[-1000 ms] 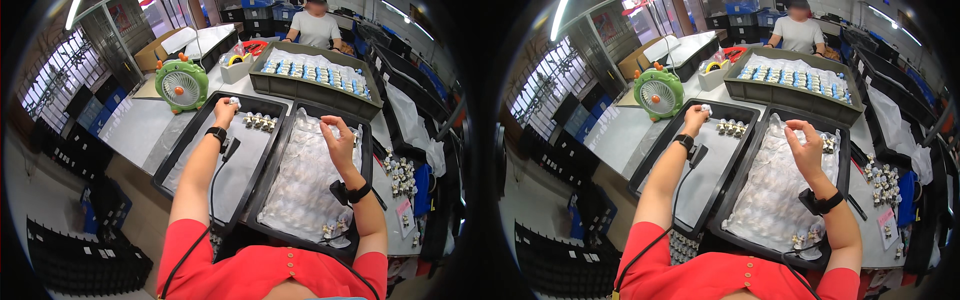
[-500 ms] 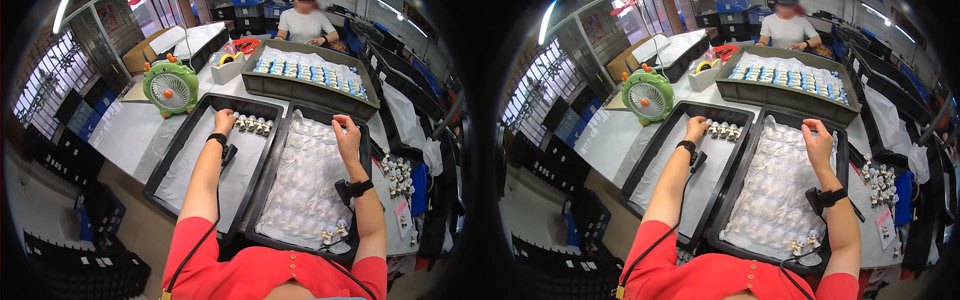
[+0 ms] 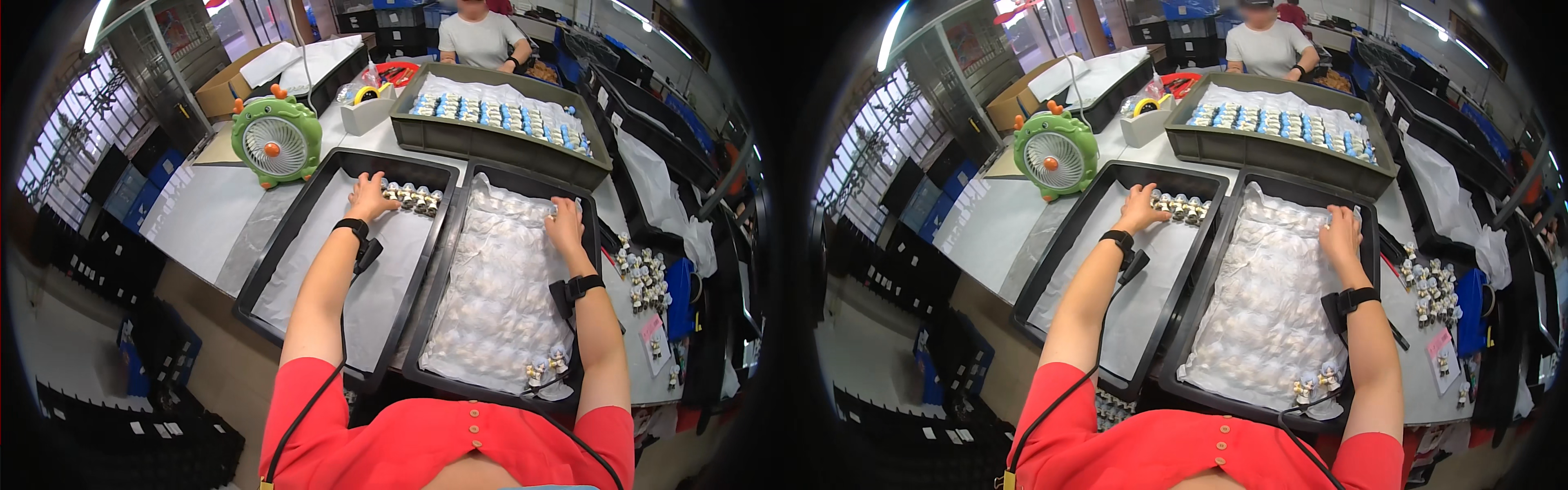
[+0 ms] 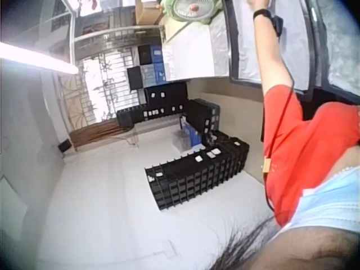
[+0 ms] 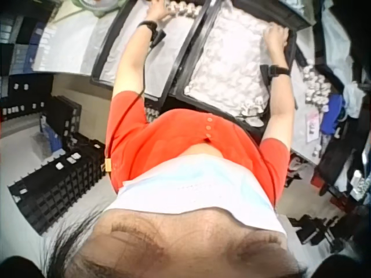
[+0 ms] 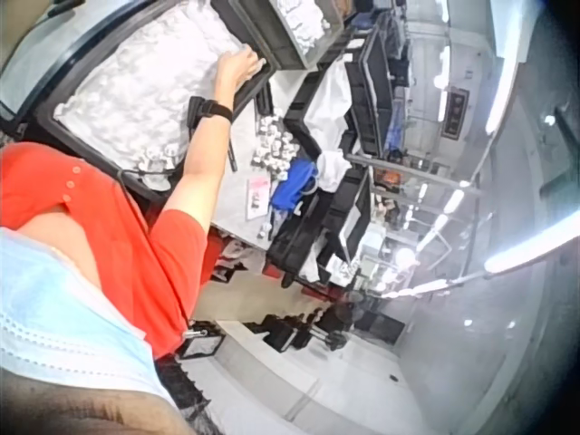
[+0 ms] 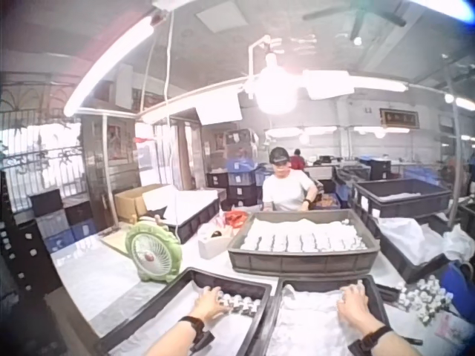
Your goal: The person assembles small, white, snowman-like decorative figures by hand. They pick up individual components from a tray, attach them together, and place the completed figures into a black tray lined with white tissue paper. The process is repeated for multiple units throughout the clip.
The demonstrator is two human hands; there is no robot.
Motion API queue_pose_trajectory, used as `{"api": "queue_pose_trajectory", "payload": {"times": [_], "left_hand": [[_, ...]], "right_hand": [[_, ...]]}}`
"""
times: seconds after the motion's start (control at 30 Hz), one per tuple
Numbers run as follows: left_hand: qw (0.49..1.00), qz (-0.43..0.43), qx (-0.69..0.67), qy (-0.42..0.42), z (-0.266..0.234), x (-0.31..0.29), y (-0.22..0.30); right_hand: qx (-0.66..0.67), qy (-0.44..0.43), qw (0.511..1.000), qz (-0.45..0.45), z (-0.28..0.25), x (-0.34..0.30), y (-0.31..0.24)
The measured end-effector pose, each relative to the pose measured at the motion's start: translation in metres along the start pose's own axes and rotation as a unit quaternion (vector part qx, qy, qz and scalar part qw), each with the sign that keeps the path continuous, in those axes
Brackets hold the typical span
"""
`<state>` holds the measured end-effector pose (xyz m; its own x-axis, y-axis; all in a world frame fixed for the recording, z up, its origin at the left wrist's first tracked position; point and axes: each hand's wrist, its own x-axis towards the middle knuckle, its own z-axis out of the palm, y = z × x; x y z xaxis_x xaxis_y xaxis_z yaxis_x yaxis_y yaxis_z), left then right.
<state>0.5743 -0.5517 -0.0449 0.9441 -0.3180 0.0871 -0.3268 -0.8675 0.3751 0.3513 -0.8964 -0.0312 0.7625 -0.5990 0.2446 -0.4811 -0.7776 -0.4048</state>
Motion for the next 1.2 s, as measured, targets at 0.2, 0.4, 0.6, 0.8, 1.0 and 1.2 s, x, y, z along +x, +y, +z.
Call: {"api": "queue_pose_trajectory", "payload": {"times": [0.2,0.4,0.6,0.8,1.0,1.2], "left_hand": [[1.0,0.003,0.003,0.012,-0.001,-0.005,0.004],[0.999,-0.017,-0.008,0.044,0.001,-0.013,-0.001],[0.982,0.052,-0.149,0.107,-0.016,-0.017,-0.009],[0.81,-0.004,-0.556,-0.188,-0.097,-0.107,0.075],[0.716,0.059,-0.62,-0.316,-0.088,-0.19,0.129],[0.621,-0.04,-0.751,-0.222,-0.06,-0.195,0.139]], "right_hand": [[-0.04,0.002,0.998,-0.048,0.006,0.002,0.014],[-0.02,0.021,0.999,-0.043,0.009,0.001,0.014],[-0.028,0.023,0.998,-0.051,0.005,0.0,0.004],[0.008,0.057,0.996,-0.069,0.003,-0.001,0.004],[0.319,0.024,0.937,-0.139,-0.015,-0.005,-0.04],[0.53,-0.256,0.793,-0.16,-0.058,-0.077,-0.123]]}}
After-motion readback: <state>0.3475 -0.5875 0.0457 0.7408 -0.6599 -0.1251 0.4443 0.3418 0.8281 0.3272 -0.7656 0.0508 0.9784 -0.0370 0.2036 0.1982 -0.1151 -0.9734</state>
